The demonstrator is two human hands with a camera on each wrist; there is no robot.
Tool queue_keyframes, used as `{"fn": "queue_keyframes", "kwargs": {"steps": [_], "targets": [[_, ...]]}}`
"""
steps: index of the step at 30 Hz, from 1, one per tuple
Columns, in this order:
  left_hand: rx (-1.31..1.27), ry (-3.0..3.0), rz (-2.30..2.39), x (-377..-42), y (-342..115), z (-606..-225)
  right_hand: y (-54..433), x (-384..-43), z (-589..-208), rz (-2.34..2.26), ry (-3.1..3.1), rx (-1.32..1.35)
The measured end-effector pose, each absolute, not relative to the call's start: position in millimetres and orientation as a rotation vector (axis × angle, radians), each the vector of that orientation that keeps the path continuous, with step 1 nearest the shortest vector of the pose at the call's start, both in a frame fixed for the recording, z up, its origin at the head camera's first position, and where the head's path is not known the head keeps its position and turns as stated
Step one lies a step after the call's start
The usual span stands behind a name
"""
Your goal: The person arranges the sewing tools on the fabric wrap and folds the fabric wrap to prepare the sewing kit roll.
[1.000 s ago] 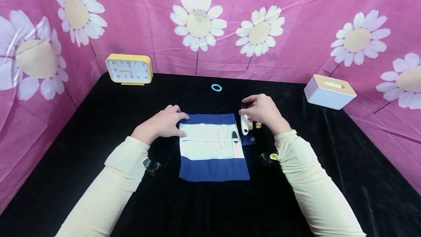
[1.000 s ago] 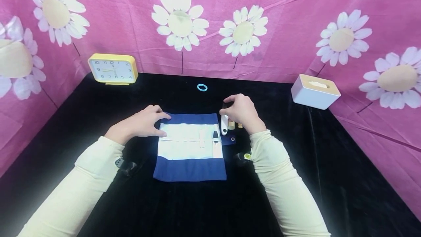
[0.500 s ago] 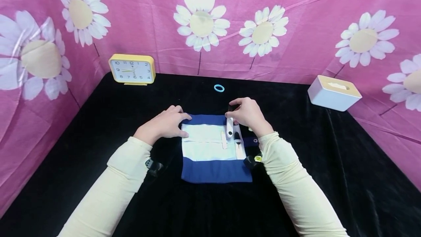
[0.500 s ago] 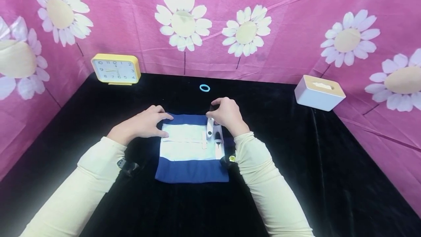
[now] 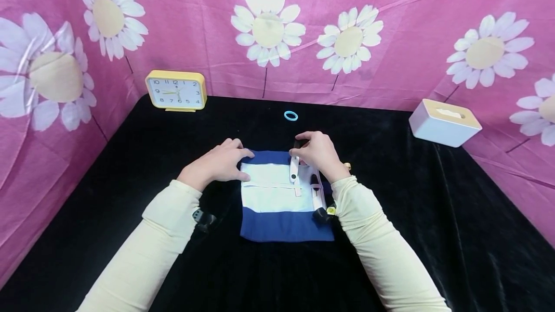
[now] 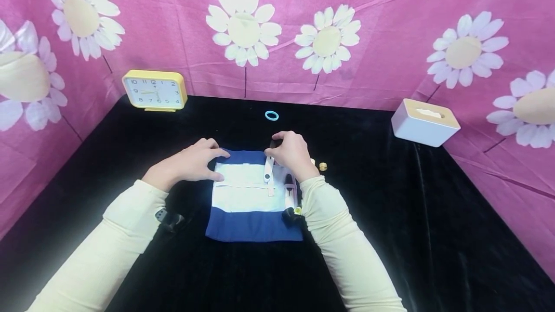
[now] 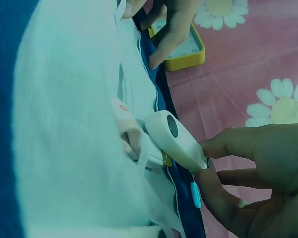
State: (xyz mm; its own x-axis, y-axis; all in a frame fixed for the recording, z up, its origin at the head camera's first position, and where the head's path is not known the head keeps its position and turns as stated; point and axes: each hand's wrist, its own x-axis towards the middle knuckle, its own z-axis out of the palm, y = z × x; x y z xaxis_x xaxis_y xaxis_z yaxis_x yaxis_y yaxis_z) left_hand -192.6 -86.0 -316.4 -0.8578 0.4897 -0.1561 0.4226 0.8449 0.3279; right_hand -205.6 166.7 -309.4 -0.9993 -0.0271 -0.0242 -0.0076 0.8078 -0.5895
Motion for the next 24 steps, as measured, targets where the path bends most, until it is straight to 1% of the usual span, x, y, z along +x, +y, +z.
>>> {"fn": "queue_keyframes", "kwargs": {"steps": [24], "targets": [[0.696, 2.801, 0.386, -191, -83, -315, 159, -209, -322, -1.001, 2.941, -0.035]]}}
